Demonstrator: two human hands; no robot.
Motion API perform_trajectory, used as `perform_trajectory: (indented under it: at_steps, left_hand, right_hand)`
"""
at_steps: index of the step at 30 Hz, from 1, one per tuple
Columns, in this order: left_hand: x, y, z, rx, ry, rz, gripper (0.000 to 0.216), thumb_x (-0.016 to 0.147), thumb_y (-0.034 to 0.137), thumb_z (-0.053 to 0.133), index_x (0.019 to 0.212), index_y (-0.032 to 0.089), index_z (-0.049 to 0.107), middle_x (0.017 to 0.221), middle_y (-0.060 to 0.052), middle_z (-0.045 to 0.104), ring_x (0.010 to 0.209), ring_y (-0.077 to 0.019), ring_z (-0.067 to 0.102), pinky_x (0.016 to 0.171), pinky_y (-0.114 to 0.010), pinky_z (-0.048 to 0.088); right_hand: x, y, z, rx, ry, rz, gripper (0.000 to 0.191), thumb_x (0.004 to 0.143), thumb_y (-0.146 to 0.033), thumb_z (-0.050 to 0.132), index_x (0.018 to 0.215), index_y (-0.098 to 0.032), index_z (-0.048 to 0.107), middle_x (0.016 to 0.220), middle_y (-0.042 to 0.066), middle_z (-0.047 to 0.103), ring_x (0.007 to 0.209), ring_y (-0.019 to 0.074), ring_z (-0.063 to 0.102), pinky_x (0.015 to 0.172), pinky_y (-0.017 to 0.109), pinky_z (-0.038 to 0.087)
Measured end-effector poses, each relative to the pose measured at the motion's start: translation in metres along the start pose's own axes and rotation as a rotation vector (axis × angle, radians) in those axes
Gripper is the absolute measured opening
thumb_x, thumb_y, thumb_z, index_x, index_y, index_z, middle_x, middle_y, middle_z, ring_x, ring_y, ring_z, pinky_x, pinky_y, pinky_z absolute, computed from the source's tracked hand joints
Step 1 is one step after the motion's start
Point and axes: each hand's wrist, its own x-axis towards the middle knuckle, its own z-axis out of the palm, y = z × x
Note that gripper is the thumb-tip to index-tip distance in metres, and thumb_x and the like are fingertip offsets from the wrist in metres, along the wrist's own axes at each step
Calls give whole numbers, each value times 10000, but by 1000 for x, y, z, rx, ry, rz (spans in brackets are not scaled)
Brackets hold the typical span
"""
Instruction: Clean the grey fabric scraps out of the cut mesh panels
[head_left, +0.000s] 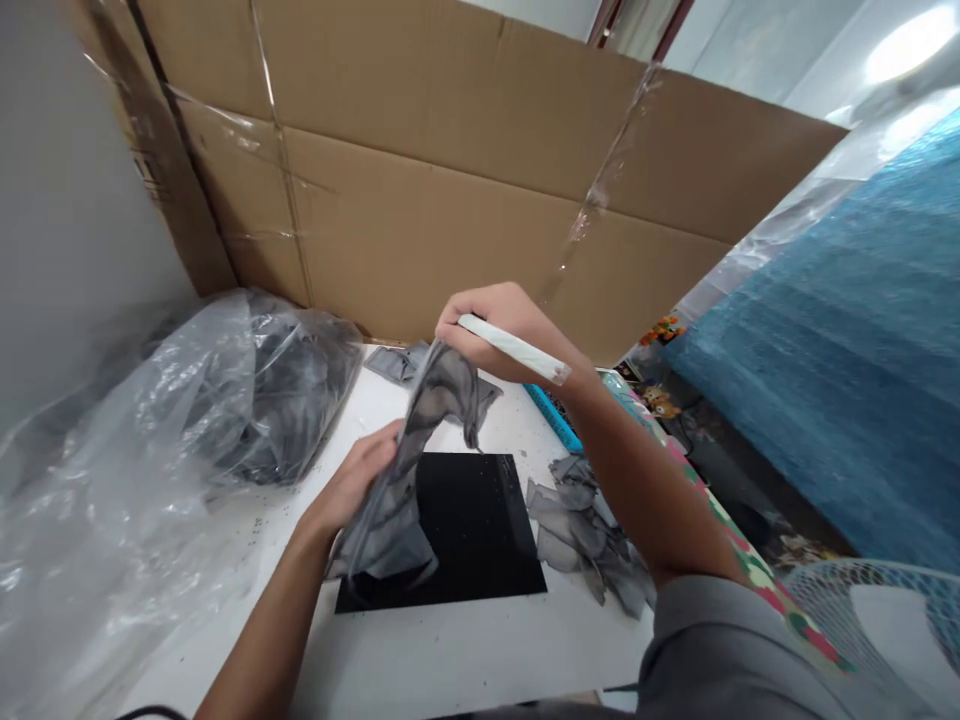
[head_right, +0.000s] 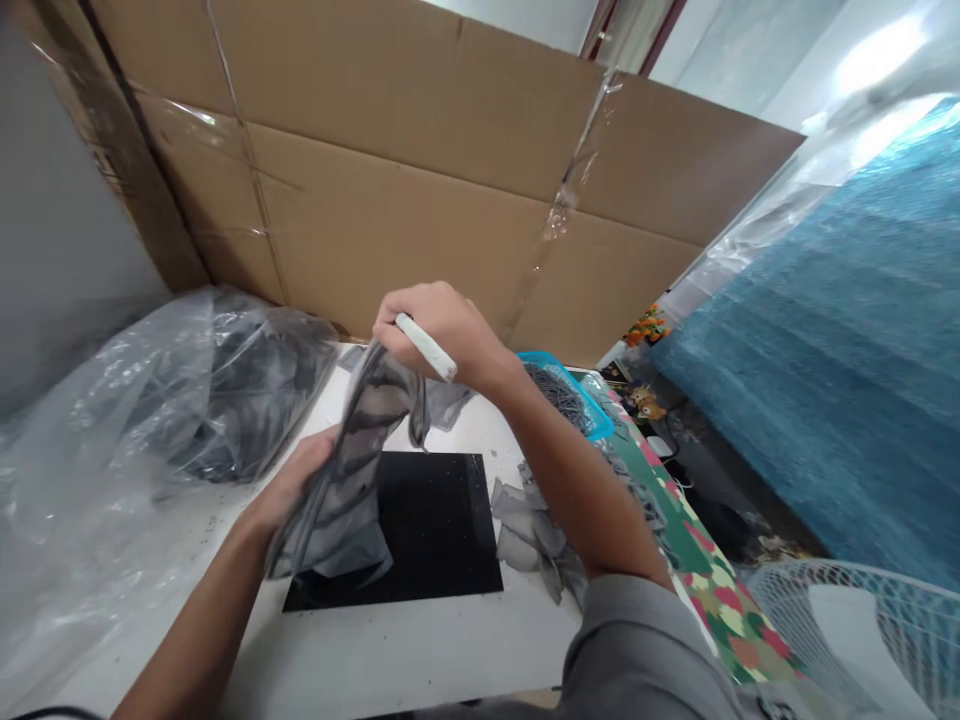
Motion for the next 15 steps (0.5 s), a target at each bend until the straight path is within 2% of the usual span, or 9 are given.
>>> perform_trajectory:
  at_steps: [2, 4, 6, 8, 9, 12, 15]
  left_hand:
    - [-27, 8, -7, 114, -49, 21, 492, 942, 595, 648, 1250, 224, 746, 1276, -83, 717, 1190, -334, 635, 1084, -424, 466]
    - [-45, 10, -17, 243, -55, 23, 356, 952, 528, 666, 1125, 234, 769, 1235, -74, 710, 1167, -305, 624, 1073, -384, 453]
    - [-60, 6, -26, 321, -11, 1, 317, 985, 500, 621, 889, 224, 744, 1016, -55, 701, 1005, -244, 634, 952, -319, 482]
    - [-70, 0, -34, 365, 67, -2, 441, 1004, 506, 581, 681, 208, 621, 759, -19, 574, 768, -185, 564, 753, -271, 464]
    - [-74, -2, -37, 370, 103, 5, 490, 998, 525, 580, 628, 203, 559, 693, -4, 498, 694, -167, 506, 683, -264, 432]
    - [-77, 0, -42, 273, 194, -33, 572, 926, 647, 622, 593, 195, 510, 650, 11, 428, 620, -143, 423, 581, -253, 369]
    - [-67, 18, -39, 115, 268, -186, 596, 830, 752, 671, 651, 191, 584, 627, 15, 469, 567, -131, 407, 499, -237, 327]
  right_hand:
    - [-4, 1, 5, 42, 4, 1, 193, 903, -250, 606, 829, -175, 767, 829, 3, 750, 777, 129, 637, 747, 239, 420]
    - [-10, -1, 5, 63, 44, 26, 198, 917, -268, 618, 853, -177, 781, 845, 15, 765, 794, 137, 655, 759, 245, 432]
    - [-17, -4, -1, 103, 76, 58, 200, 915, -267, 629, 835, -166, 783, 822, 20, 766, 769, 137, 658, 740, 247, 439]
    - [-23, -4, -11, 173, 52, 59, 213, 911, -274, 641, 805, -148, 776, 803, 24, 763, 751, 134, 657, 718, 245, 443]
    - [-25, -2, -16, 204, 18, 47, 227, 914, -283, 642, 791, -141, 769, 799, 28, 762, 749, 134, 658, 712, 244, 446]
    - [-32, 7, -23, 143, -71, 46, 247, 928, -301, 640, 783, -138, 756, 802, 38, 757, 753, 141, 660, 707, 249, 450]
    - [-48, 15, -4, -176, 119, 193, 224, 973, -241, 574, 888, -154, 762, 833, 67, 749, 808, 181, 667, 729, 274, 449]
